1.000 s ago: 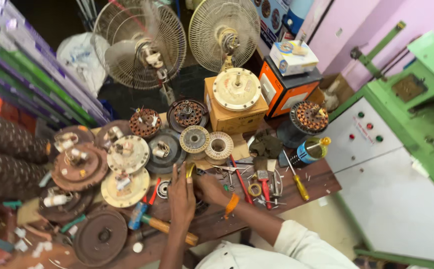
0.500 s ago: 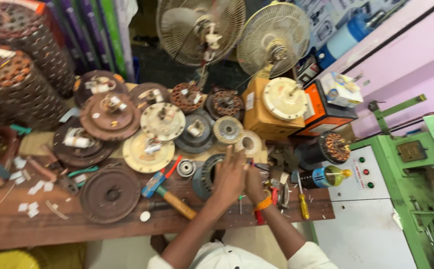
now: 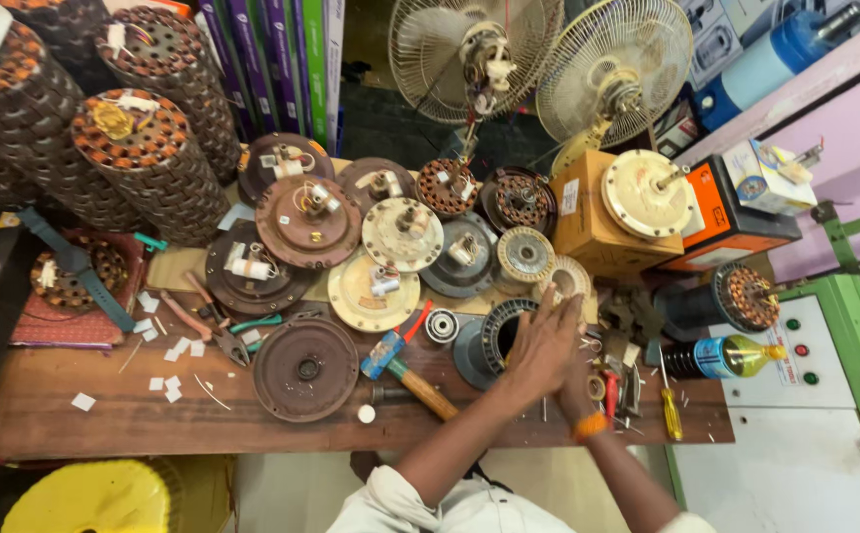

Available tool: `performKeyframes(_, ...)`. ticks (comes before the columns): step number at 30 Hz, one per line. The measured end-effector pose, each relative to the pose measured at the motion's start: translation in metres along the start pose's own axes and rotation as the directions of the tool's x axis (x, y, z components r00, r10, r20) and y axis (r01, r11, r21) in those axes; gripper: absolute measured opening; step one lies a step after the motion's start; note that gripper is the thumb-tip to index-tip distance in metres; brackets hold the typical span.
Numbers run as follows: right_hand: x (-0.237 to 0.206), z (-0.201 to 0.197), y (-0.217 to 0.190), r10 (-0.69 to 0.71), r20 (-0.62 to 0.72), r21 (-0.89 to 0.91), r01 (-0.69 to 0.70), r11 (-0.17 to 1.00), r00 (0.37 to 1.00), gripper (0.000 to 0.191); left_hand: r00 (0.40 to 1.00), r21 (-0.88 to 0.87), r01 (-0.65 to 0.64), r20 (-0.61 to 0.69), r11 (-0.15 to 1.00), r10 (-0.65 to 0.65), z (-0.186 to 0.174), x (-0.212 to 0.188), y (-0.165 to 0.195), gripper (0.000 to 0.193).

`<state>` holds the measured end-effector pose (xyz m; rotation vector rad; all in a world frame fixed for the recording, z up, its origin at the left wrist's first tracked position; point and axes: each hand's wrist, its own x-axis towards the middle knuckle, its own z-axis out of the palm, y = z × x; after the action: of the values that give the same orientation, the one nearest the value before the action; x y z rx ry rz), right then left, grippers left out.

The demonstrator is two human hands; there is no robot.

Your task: The person pours a liquid from a bottle into the slots of a motor stator, then places a yellow ring into the stator and presses it down with both hands.

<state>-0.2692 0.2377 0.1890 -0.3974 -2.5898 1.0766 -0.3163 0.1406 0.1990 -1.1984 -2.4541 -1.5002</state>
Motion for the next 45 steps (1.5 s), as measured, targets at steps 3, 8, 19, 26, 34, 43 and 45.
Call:
performKeyframes(3,-0.004,0.004,0.000,0.176,0.097,-0.036,-0.173,0.984,0.980,0.049,0.996,-0.001,0.043,0.077,0.999,-0.043,-0.003,0.000,0.001,0.058)
performKeyframes(8,-0.011,0.007,-0.001,0.220,0.091,-0.217,-0.196,0.956,0.971,0.041,0.999,0.002,0.031,0.017,1.000,-0.031,-0.003,-0.003,0.003,0.057)
performKeyframes(19,-0.001,-0.008,0.013,0.237,0.188,-0.310,-0.172,0.935,0.953,0.030,1.000,0.042,-0.018,-0.018,0.999,0.019,-0.008,-0.007,0.001,0.059)
performKeyframes(26,-0.001,-0.004,0.008,0.124,0.220,-0.361,-0.038,0.932,0.968,0.052,1.000,0.039,0.003,0.012,0.999,-0.003,-0.003,-0.008,0.002,0.056)
performKeyframes(34,0.000,-0.007,0.006,0.028,0.396,-0.351,0.122,0.929,0.918,0.053,0.996,0.001,0.059,0.074,0.998,-0.059,-0.002,-0.006,-0.005,0.060)
performKeyframes(43,-0.011,-0.008,0.005,-0.168,0.305,-0.234,0.245,0.941,0.937,0.092,0.995,0.054,0.026,0.096,0.998,-0.031,-0.008,-0.010,0.003,0.065)
performKeyframes(45,-0.012,-0.009,0.008,0.252,0.263,-0.552,-0.069,0.831,0.931,0.084,0.996,-0.020,0.034,0.078,0.999,-0.033,-0.011,-0.010,0.005,0.062)
